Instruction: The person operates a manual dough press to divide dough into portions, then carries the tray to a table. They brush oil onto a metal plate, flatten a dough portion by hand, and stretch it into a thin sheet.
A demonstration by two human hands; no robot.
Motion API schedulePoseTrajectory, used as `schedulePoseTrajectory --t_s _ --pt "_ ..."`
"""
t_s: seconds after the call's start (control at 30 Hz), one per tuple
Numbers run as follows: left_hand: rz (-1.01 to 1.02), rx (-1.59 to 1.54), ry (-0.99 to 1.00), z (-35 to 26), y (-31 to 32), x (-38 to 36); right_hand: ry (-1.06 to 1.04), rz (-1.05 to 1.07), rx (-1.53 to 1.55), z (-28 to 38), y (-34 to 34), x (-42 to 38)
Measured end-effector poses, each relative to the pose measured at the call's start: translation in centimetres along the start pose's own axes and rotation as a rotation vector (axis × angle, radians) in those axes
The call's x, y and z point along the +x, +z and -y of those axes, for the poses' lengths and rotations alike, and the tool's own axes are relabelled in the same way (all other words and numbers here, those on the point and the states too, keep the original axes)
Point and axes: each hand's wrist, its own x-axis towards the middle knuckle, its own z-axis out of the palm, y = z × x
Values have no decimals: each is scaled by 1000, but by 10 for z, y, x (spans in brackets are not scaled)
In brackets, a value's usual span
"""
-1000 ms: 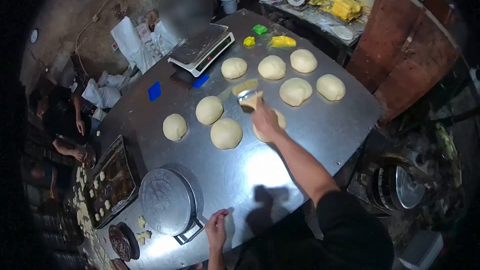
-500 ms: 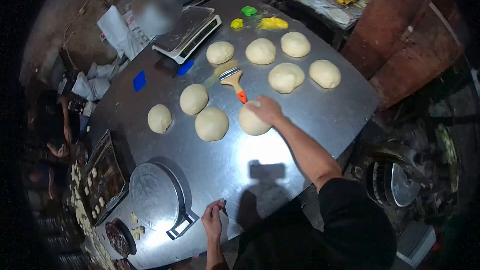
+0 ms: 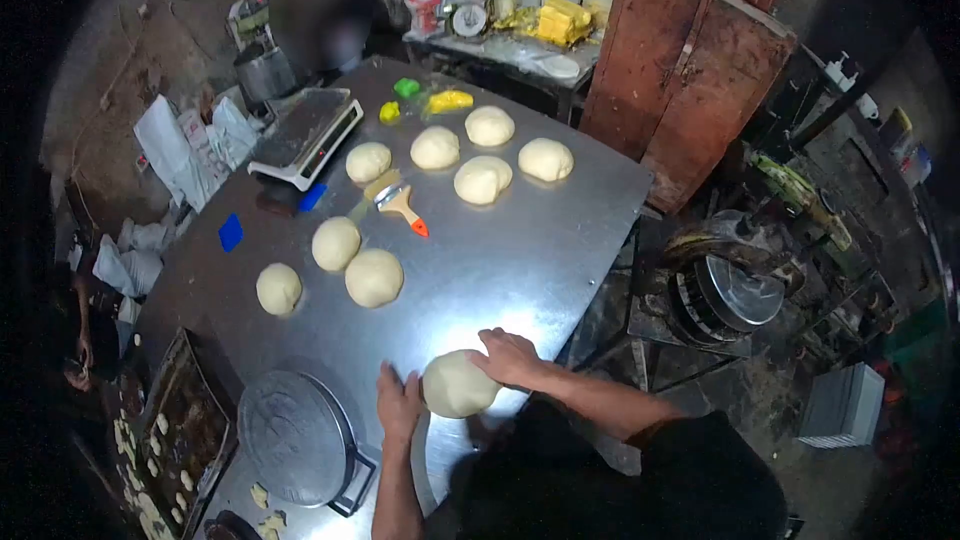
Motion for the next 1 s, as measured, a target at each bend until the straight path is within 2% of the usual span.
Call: schedulePoseTrajectory --t_s 0.07,0.1,0.13,0.17,0.2,0.27,0.3,0.33,0.4,0.43,0.47,0.5,0.53,0.6,0.63,0.67,0.73,0.77,0.8,0.83,0.9,0.93,0.97,1.0 --pt "284 11 -199 -2 0 -7 52 -115 64 -11 33 10" --pt "194 -159 -70 10 30 -14 101 -86 37 4 41 8" --pt "139 -97 -42 -21 32 -20 152 -56 14 20 48 3" --pt "79 -287 -29 -23 43 -20 153 -39 161 17 56 7" --pt "10 -477 -6 -25 51 -12 143 -45 161 22 51 1" --pt "66 -555 92 -46 34 -10 131 -142 442 28 26 -13" --pt "201 -511 120 -51 26 -4 116 -155 286 25 18 -14" --pt "201 -508 90 -54 23 -3 123 -117 64 22 11 -14" --pt "100 157 236 -58 19 9 -291 -358 -356 14 9 -14" --pt "12 101 376 -51 19 18 -445 -297 -370 7 13 -4" --pt "84 6 452 -49 27 21 -492 -187 -209 4 25 8" --pt "189 -20 634 -61 17 17 -653 -254 -148 -5 43 9" --pt "298 -55 811 -75 11 11 -581 -218 -463 -24 75 15" --pt "299 404 876 -46 66 -5 -521 -116 -1126 -61 137 28" --pt "533 608 789 -52 65 4 -531 -76 -968 -56 129 31" --pt "526 607 786 -54 67 22 -561 -40 -667 -51 121 34" --pt "547 545 796 -56 72 42 -603 2 -555 -43 110 55" --pt "600 684 804 -72 62 57 -624 9 -529 -40 104 69" --pt "415 239 803 -40 92 62 -649 7 -506 -36 100 81" --pt "22 418 909 -47 91 70 -682 -9 -481 -34 95 92" --pt "-10 301 920 -50 88 84 -767 -52 -422 -32 83 107" --pt "330 2 827 -39 88 94 -779 -20 -426 -34 75 108" --pt "189 -25 834 -39 67 87 -674 167 -527 -34 62 106" --pt "169 -14 838 -21 58 86 -693 156 -533 -24 42 101"
